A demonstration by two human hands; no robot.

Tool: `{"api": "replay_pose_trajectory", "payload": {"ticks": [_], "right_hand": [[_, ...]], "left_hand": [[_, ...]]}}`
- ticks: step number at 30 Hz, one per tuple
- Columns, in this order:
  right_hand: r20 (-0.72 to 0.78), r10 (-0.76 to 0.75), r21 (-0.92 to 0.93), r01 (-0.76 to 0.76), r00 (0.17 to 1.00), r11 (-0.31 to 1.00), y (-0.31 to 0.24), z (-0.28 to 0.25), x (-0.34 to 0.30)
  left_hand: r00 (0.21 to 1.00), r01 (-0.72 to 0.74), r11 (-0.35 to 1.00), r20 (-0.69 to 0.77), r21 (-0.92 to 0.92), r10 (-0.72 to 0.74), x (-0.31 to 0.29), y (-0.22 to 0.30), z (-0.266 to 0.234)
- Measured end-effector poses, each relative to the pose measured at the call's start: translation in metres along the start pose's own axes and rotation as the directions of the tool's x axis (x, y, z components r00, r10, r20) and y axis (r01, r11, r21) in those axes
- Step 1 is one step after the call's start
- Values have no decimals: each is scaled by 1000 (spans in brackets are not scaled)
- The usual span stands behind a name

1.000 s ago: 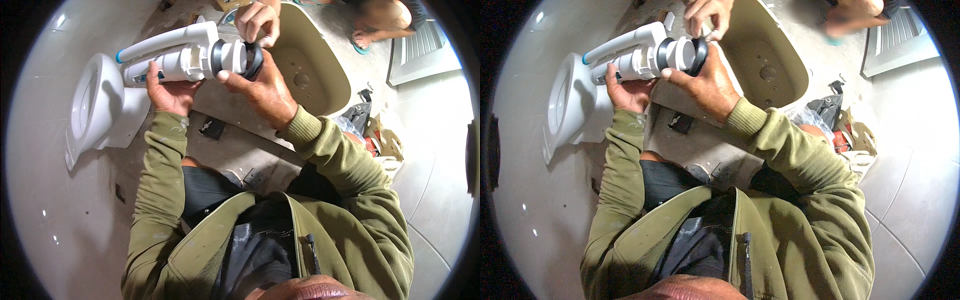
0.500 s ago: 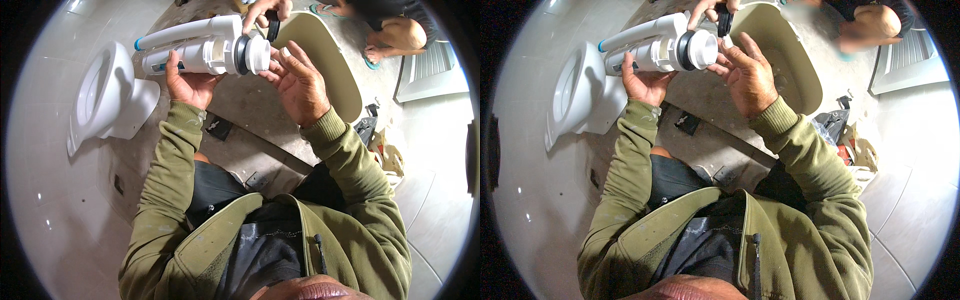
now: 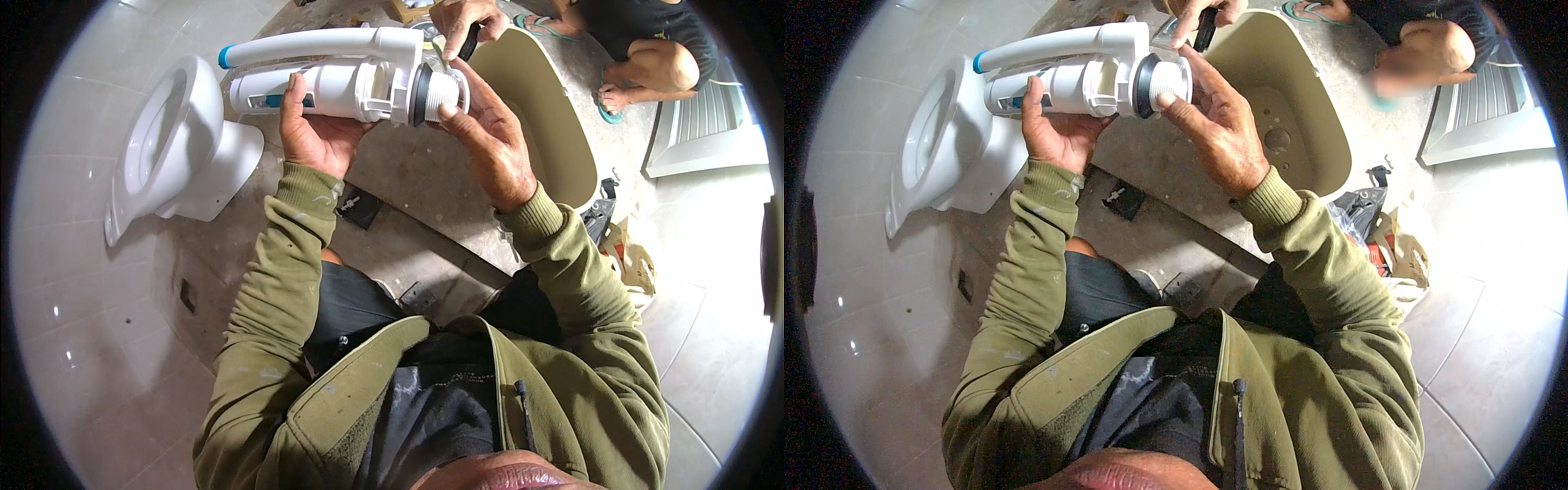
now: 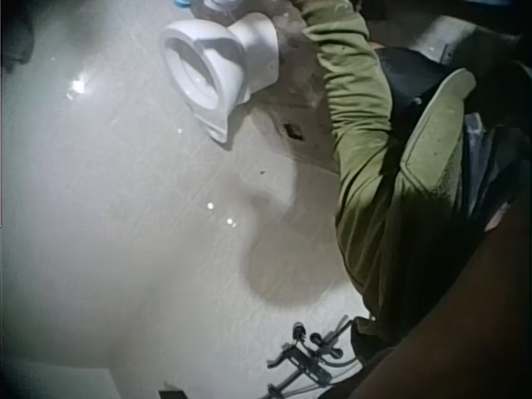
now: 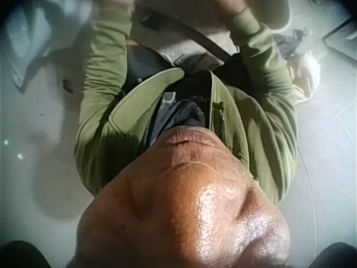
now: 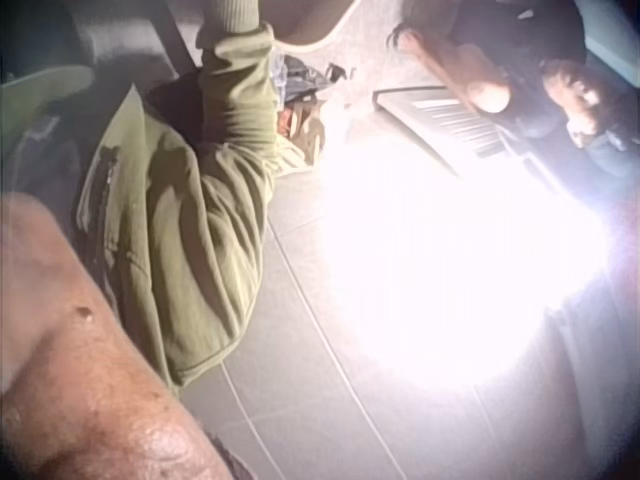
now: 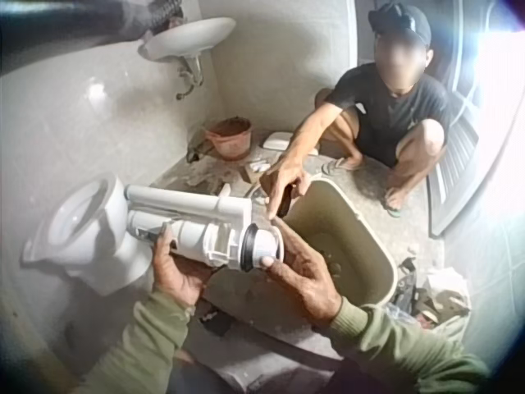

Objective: The person prepares a flush valve assembly by removing and reattaching its seals and nuts, then places the assembly into a toilet tank.

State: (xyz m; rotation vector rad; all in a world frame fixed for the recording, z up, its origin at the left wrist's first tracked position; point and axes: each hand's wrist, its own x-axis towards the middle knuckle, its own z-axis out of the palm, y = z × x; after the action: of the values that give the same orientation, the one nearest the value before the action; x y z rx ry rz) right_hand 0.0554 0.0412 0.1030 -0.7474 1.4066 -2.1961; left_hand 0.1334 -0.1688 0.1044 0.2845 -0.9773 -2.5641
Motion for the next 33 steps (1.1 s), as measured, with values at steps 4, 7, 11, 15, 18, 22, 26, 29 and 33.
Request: {"api": "replay_pose_trajectory", "payload": {"ticks": [4,7,11,15,18,22,26,29,33], "right_hand": [[127,30,132,-47,991,990,1,-13,-3],[83,85,144,-97,993,985,-6,-4,-5],[26,79,91,-81,997,993,-7,1,-5],[-74,57,-56,-61,996,997,-5,1,-6],[-137,33,-139,-52,990,989,-6,-1,-6],[-120,59,-135,-75,991,988,-15,6,-9],[-153,-33,-211,0,988,978,-7,7,-12],[-222,-111,-232,58,969,971,-9,7,-14],[-259,-134,-17,134,956,991,-20,-3,-7]], "left_hand": [[1000,-25,1000,-13,7,25,-3,1,6],[1000,-28,1000,-4,-3,28,-3,3,3],[999,-42,998,5,35,42,-5,4,2],[1000,-21,998,8,52,21,-7,6,5],[1000,-15,999,2,45,15,-10,7,8],[999,-10,1000,-32,23,11,-11,5,8],[999,0,998,-46,59,3,-13,2,11],[997,9,998,-76,55,-5,-14,1,16],[994,-12,1000,-105,24,14,-16,6,17]]}}
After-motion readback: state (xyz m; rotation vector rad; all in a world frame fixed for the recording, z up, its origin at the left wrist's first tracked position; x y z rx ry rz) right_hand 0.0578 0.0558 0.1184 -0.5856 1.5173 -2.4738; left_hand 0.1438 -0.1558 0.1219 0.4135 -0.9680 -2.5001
